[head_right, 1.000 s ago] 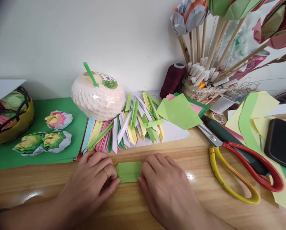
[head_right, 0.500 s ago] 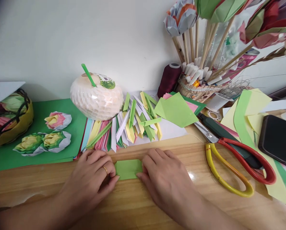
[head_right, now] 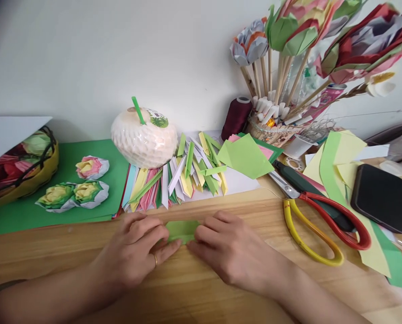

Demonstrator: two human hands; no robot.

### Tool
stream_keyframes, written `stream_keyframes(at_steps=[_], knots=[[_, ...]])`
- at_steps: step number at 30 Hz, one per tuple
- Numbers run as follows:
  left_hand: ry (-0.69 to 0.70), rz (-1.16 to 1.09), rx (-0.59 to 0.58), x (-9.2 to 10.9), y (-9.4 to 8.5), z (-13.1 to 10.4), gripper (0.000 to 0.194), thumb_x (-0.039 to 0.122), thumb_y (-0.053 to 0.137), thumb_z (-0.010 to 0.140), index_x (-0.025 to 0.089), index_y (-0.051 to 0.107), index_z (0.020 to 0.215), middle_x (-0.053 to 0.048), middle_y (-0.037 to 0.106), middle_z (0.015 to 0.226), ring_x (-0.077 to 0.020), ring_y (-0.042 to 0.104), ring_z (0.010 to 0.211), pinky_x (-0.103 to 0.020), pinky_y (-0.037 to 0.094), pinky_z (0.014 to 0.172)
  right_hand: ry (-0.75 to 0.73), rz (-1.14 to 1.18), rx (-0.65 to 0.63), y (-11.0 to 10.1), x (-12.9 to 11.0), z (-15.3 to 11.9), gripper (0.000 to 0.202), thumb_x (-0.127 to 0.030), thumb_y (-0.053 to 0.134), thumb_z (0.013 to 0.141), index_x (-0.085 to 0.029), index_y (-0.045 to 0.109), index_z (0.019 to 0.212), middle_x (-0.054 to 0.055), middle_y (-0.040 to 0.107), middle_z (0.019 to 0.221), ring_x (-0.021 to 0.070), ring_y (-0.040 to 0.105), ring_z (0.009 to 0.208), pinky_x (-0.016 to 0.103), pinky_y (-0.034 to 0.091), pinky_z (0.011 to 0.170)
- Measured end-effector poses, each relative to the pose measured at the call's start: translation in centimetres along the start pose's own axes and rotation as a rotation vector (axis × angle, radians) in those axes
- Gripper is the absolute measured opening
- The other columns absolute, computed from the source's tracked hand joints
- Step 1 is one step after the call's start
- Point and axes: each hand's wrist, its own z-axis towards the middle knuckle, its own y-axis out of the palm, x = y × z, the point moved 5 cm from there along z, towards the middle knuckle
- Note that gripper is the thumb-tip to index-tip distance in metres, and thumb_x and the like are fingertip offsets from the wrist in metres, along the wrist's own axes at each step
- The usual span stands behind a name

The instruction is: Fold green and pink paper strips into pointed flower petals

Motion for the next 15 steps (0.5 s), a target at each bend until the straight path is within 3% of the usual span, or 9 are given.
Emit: stream_keyframes(at_steps=[2, 5, 11, 15], knots=[[0.053, 0.035, -0.035, 0.1, -0.2, -0.3, 0.010, 0.018, 0.059, 0.091, 0.019, 0.063, 0.082, 0.003, 0.063, 0.073, -0.0154, 0.052, 0.087, -0.035, 0.034, 0.086, 0.004, 0.015, -0.042, -0.1, 0.1, -0.1, 0.037, -0.015, 0.030, 0.099, -0.015, 0.062, 0.080, 0.003, 0.056, 0.072, 0.0165, 0.042, 0.065, 0.033, 0.025, 0.059], [0.116, 0.050, -0.119, 0.4, -0.6, -0.7, 0.021, 0.012, 0.046, 0.096, 0.015, 0.065, 0.089, 0.000, 0.066, 0.081, -0.0155, 0.052, 0.091, -0.035, 0.034, 0.087, 0.024, 0.038, -0.099, -0.3, 0.3, -0.3, 0.034, -0.012, 0.032, 0.095, -0.016, 0.062, 0.080, 0.004, 0.057, 0.073, 0.0175, 0.043, 0.067, 0.033, 0.027, 0.060], [0.206, 0.136, -0.201, 1.4, -1.9, -0.6, 0.034, 0.005, 0.036, 0.094, 0.012, 0.068, 0.083, -0.009, 0.066, 0.085, -0.0209, 0.052, 0.095, -0.038, 0.035, 0.082, 0.061, 0.092, -0.144, -0.8, 0.7, -0.7, 0.030, -0.008, 0.035, 0.089, -0.017, 0.063, 0.086, 0.004, 0.059, 0.075, 0.0188, 0.045, 0.068, 0.033, 0.029, 0.061], [0.208, 0.141, -0.248, 1.3, -2.2, -0.2, 0.037, 0.003, 0.035, 0.093, 0.010, 0.069, 0.079, -0.008, 0.064, 0.076, -0.0206, 0.051, 0.086, -0.038, 0.033, 0.079, 0.082, 0.106, -0.167, -0.8, 1.0, -0.9, 0.028, -0.006, 0.037, 0.085, -0.016, 0.063, 0.085, 0.005, 0.059, 0.076, 0.0191, 0.046, 0.069, 0.033, 0.030, 0.062]])
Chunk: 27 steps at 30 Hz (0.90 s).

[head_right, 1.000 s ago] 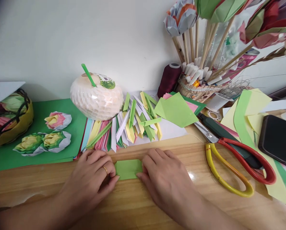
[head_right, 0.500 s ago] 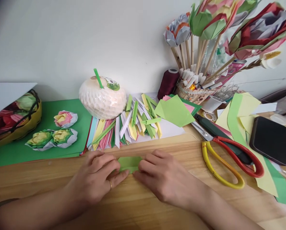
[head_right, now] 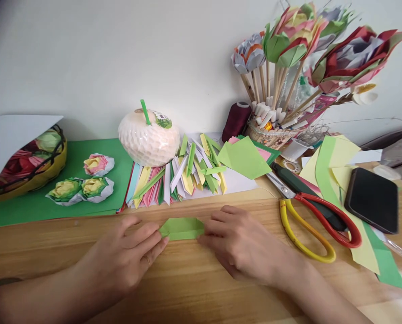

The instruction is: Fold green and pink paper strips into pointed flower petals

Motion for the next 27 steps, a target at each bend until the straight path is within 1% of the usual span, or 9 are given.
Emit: stream_keyframes(at_steps=[2, 5, 9, 13, 16, 19, 21, 25, 27], knots=[[-0.016, -0.005, -0.017, -0.3, 0.0, 0.1, 0.033, 0.004, 0.039, 0.093, 0.008, 0.069, 0.081, -0.008, 0.063, 0.074, -0.0200, 0.050, 0.080, -0.038, 0.033, 0.078, 0.000, 0.003, -0.003, 0.0, 0.1, -0.1, 0.028, -0.005, 0.037, 0.084, -0.017, 0.063, 0.085, 0.004, 0.059, 0.076, 0.0190, 0.046, 0.070, 0.033, 0.031, 0.063], [0.018, -0.028, -0.038, -0.5, 0.1, 0.1, 0.030, 0.006, 0.040, 0.093, 0.009, 0.068, 0.083, -0.006, 0.061, 0.071, -0.0197, 0.049, 0.077, -0.036, 0.033, 0.073, -0.014, -0.026, 0.014, 0.0, 0.0, -0.1, 0.030, -0.007, 0.036, 0.086, -0.016, 0.064, 0.088, 0.005, 0.058, 0.076, 0.0187, 0.046, 0.070, 0.032, 0.031, 0.063], [0.038, -0.035, -0.066, -0.6, 0.4, 0.1, 0.024, 0.008, 0.047, 0.091, 0.013, 0.066, 0.077, -0.004, 0.060, 0.070, -0.0192, 0.047, 0.075, -0.035, 0.033, 0.071, -0.072, -0.122, 0.059, 0.6, -1.0, 0.7, 0.034, -0.014, 0.030, 0.096, -0.015, 0.063, 0.105, 0.004, 0.057, 0.075, 0.0173, 0.046, 0.067, 0.032, 0.030, 0.060], [0.049, -0.033, -0.078, -0.3, 0.5, 0.0, 0.020, 0.009, 0.054, 0.085, 0.015, 0.063, 0.069, -0.004, 0.058, 0.069, -0.0199, 0.045, 0.073, -0.036, 0.034, 0.073, -0.087, -0.176, 0.086, 1.5, -2.1, 1.4, 0.036, -0.018, 0.027, 0.100, -0.016, 0.061, 0.112, 0.004, 0.058, 0.075, 0.0172, 0.045, 0.067, 0.033, 0.029, 0.059], [0.050, -0.023, -0.081, -0.2, 0.5, 0.0, 0.017, 0.009, 0.057, 0.082, 0.015, 0.063, 0.068, -0.004, 0.059, 0.070, -0.0209, 0.046, 0.076, -0.038, 0.034, 0.075, -0.062, -0.160, 0.094, 1.5, -2.2, 1.4, 0.034, -0.015, 0.031, 0.097, -0.015, 0.062, 0.109, 0.004, 0.058, 0.074, 0.0177, 0.045, 0.067, 0.033, 0.029, 0.058], [0.051, -0.019, -0.098, -0.2, 0.6, 0.0, 0.017, 0.010, 0.057, 0.083, 0.015, 0.063, 0.067, -0.005, 0.059, 0.071, -0.0210, 0.046, 0.077, -0.037, 0.035, 0.075, -0.060, -0.091, 0.089, 1.1, -1.9, 1.1, 0.033, -0.010, 0.033, 0.091, -0.014, 0.064, 0.101, 0.005, 0.057, 0.072, 0.0176, 0.045, 0.065, 0.032, 0.028, 0.057], [0.049, -0.027, -0.091, -0.3, 0.5, 0.0, 0.019, 0.010, 0.057, 0.083, 0.016, 0.062, 0.066, -0.005, 0.059, 0.070, -0.0207, 0.045, 0.075, -0.037, 0.036, 0.074, -0.063, -0.058, 0.088, 1.0, -1.8, 1.1, 0.033, -0.008, 0.033, 0.089, -0.014, 0.063, 0.099, 0.005, 0.057, 0.072, 0.0177, 0.045, 0.066, 0.032, 0.028, 0.057], [0.041, -0.037, -0.074, -0.2, 0.6, -0.1, 0.021, 0.009, 0.056, 0.084, 0.016, 0.061, 0.064, -0.004, 0.057, 0.068, -0.0201, 0.044, 0.073, -0.037, 0.036, 0.073, -0.076, -0.068, 0.106, 1.2, -1.9, 1.2, 0.033, -0.010, 0.032, 0.091, -0.013, 0.062, 0.105, 0.005, 0.058, 0.074, 0.0185, 0.045, 0.068, 0.032, 0.028, 0.059], [0.035, -0.028, -0.079, -0.2, 0.8, -0.2, 0.021, 0.009, 0.056, 0.085, 0.016, 0.061, 0.065, -0.004, 0.057, 0.070, -0.0198, 0.044, 0.074, -0.037, 0.036, 0.073, -0.079, -0.074, 0.111, 1.2, -1.9, 1.3, 0.032, -0.012, 0.032, 0.092, -0.014, 0.062, 0.104, 0.005, 0.058, 0.075, 0.0188, 0.045, 0.068, 0.033, 0.028, 0.060]])
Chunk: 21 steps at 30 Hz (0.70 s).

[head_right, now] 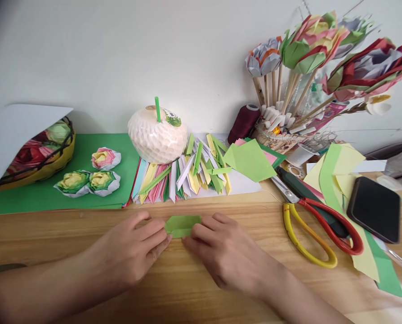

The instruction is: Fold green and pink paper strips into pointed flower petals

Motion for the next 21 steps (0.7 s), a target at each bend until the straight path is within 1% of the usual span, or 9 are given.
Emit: stream_keyframes(at_steps=[4, 6, 9, 12, 16, 18, 21], knots=[[0.000, -0.003, -0.013, 0.1, 0.1, -0.1, 0.024, 0.009, 0.056, 0.085, 0.017, 0.058, 0.062, -0.004, 0.057, 0.072, -0.0197, 0.044, 0.076, -0.036, 0.036, 0.073, 0.013, 0.018, -0.008, -0.2, 0.2, 0.0, 0.032, -0.007, 0.033, 0.088, -0.015, 0.063, 0.095, 0.005, 0.057, 0.074, 0.0186, 0.044, 0.068, 0.033, 0.029, 0.060], [0.005, -0.007, -0.012, 0.1, 0.1, -0.1, 0.026, 0.010, 0.057, 0.085, 0.017, 0.056, 0.060, -0.003, 0.056, 0.071, -0.0196, 0.044, 0.076, -0.037, 0.035, 0.074, 0.003, 0.015, -0.010, -0.1, 0.0, 0.2, 0.031, -0.008, 0.033, 0.089, -0.014, 0.062, 0.098, 0.005, 0.058, 0.075, 0.0185, 0.045, 0.069, 0.033, 0.029, 0.061], [0.008, -0.006, 0.008, 0.1, 0.0, 0.0, 0.027, 0.010, 0.057, 0.085, 0.017, 0.057, 0.059, -0.002, 0.054, 0.068, -0.0194, 0.043, 0.073, -0.037, 0.035, 0.074, -0.002, 0.000, -0.028, 0.4, -0.5, 0.7, 0.029, -0.013, 0.033, 0.093, -0.014, 0.061, 0.101, 0.006, 0.059, 0.079, 0.0190, 0.045, 0.071, 0.033, 0.029, 0.062], [0.012, -0.002, 0.011, 0.2, -0.1, 0.1, 0.025, 0.009, 0.057, 0.085, 0.017, 0.059, 0.061, -0.003, 0.055, 0.068, -0.0200, 0.044, 0.072, -0.038, 0.035, 0.073, 0.029, 0.009, -0.042, 0.4, -0.4, 0.7, 0.028, -0.013, 0.036, 0.091, -0.015, 0.062, 0.098, 0.006, 0.059, 0.080, 0.0195, 0.044, 0.073, 0.034, 0.030, 0.063], [0.021, 0.013, 0.020, 0.0, -0.3, 0.1, 0.023, 0.009, 0.055, 0.084, 0.015, 0.062, 0.063, -0.005, 0.058, 0.068, -0.0202, 0.045, 0.071, -0.038, 0.036, 0.070, 0.076, 0.099, -0.078, -0.4, 0.5, 0.1, 0.030, -0.005, 0.037, 0.084, -0.015, 0.064, 0.091, 0.006, 0.060, 0.081, 0.0190, 0.044, 0.074, 0.034, 0.032, 0.065], [0.031, 0.005, 0.008, -0.2, -0.3, 0.1, 0.022, 0.008, 0.055, 0.084, 0.014, 0.063, 0.065, -0.004, 0.059, 0.066, -0.0193, 0.046, 0.067, -0.036, 0.036, 0.067, 0.089, 0.156, -0.093, -0.9, 1.2, -0.2, 0.032, -0.003, 0.037, 0.084, -0.015, 0.065, 0.091, 0.006, 0.061, 0.084, 0.0192, 0.045, 0.076, 0.034, 0.035, 0.067], [0.036, 0.009, -0.053, -0.5, -0.3, 0.0, 0.015, 0.010, 0.056, 0.084, 0.013, 0.066, 0.073, -0.003, 0.060, 0.065, -0.0187, 0.047, 0.064, -0.033, 0.035, 0.059, 0.095, 0.247, -0.072, -1.4, 2.2, -0.4, 0.034, -0.004, 0.037, 0.086, -0.017, 0.067, 0.094, 0.007, 0.062, 0.089, 0.0197, 0.048, 0.082, 0.036, 0.040, 0.073]])
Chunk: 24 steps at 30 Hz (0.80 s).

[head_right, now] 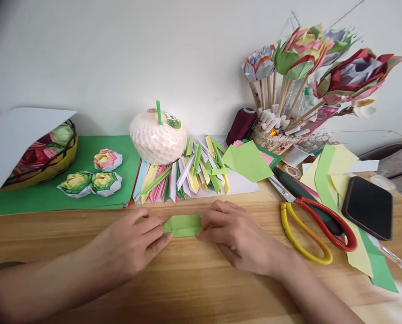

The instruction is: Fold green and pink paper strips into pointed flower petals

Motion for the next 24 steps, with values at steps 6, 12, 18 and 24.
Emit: stream_keyframes(at_steps=[6, 12, 18, 24], knots=[[-0.032, 0.005, -0.028, -0.2, 0.1, -0.1, 0.012, 0.013, 0.056, 0.086, 0.014, 0.068, 0.086, -0.002, 0.062, 0.067, -0.0183, 0.050, 0.063, -0.031, 0.032, 0.054, 0.018, 0.082, 0.004, 0.1, 0.9, -0.2, 0.036, -0.003, 0.043, 0.084, -0.020, 0.067, 0.105, 0.008, 0.060, 0.120, 0.0210, 0.050, 0.111, 0.041, 0.041, 0.093], [-0.090, 0.085, 0.103, -0.9, 0.3, 0.2, 0.023, 0.007, 0.044, 0.089, 0.011, 0.067, 0.083, -0.004, 0.058, 0.065, -0.0182, 0.050, 0.063, -0.031, 0.035, 0.056, 0.058, 0.205, -0.030, 0.9, 0.0, 0.0, 0.037, -0.002, 0.044, 0.080, -0.016, 0.064, 0.108, 0.009, 0.064, 0.105, 0.0171, 0.059, 0.091, 0.030, 0.049, 0.076], [-0.165, -0.002, -0.003, -1.3, 1.5, 0.5, 0.031, 0.032, 0.054, 0.091, 0.007, 0.063, 0.106, -0.005, 0.056, 0.077, -0.0220, 0.053, 0.076, -0.034, 0.045, 0.062, -0.149, 0.276, -0.064, 2.1, -3.1, 0.9, 0.033, -0.003, 0.045, 0.082, -0.015, 0.063, 0.107, 0.006, 0.067, 0.106, 0.0176, 0.058, 0.100, 0.031, 0.046, 0.090], [-0.187, -0.128, 0.005, -1.9, 2.2, 0.4, 0.026, 0.029, 0.057, 0.090, 0.009, 0.063, 0.105, -0.005, 0.056, 0.078, -0.0215, 0.052, 0.074, -0.033, 0.047, 0.060, -0.091, -0.097, 0.234, 2.1, -1.5, 0.5, 0.028, -0.010, 0.048, 0.089, -0.012, 0.060, 0.114, 0.010, 0.065, 0.113, 0.0214, 0.058, 0.104, 0.037, 0.048, 0.088]])
